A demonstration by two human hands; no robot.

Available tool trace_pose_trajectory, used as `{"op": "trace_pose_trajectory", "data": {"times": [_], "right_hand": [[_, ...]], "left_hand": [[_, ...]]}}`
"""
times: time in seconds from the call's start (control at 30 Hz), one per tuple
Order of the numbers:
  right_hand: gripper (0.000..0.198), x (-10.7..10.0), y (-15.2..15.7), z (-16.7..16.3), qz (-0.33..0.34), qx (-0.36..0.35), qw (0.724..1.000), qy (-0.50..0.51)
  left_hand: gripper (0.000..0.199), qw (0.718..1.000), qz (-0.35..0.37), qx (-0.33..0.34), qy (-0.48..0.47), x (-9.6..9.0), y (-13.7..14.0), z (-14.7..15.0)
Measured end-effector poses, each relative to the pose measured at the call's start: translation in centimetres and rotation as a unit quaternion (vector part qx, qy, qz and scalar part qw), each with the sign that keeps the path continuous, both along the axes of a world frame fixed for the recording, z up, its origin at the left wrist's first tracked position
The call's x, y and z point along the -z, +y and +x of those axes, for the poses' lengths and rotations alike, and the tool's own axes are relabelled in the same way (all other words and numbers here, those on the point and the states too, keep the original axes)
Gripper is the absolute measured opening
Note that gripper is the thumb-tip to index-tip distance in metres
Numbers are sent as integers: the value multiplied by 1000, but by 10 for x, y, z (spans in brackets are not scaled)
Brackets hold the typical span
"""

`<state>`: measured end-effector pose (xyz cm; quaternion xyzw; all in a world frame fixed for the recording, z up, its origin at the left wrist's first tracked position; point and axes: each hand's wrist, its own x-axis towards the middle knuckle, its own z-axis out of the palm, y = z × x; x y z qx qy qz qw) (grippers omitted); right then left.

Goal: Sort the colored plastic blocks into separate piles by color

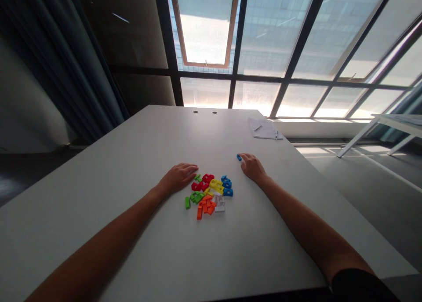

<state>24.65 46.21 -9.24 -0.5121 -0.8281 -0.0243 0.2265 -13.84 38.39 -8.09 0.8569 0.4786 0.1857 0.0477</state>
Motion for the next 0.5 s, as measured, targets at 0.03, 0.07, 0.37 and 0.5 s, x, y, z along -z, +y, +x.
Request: {"op": "trace_pose_trajectory", "data": {"times": [0.03, 0.07, 0.37, 0.5], "right_hand": [[47, -1, -1, -1, 12, -2, 1000, 8], [46, -2, -2, -1, 21, -2, 1000, 12], [46, 1, 0, -8, -43, 14, 996, -74], [61, 4, 24, -7, -91, 43, 992, -79]], "left_hand": [[49, 1000, 1, 1, 1, 0, 0, 0], [49, 1000, 1, 1, 2, 0, 0, 0], [43, 1000, 12, -10, 5, 5, 3, 1], [40, 1000, 20, -21, 1, 5, 3, 3]]}}
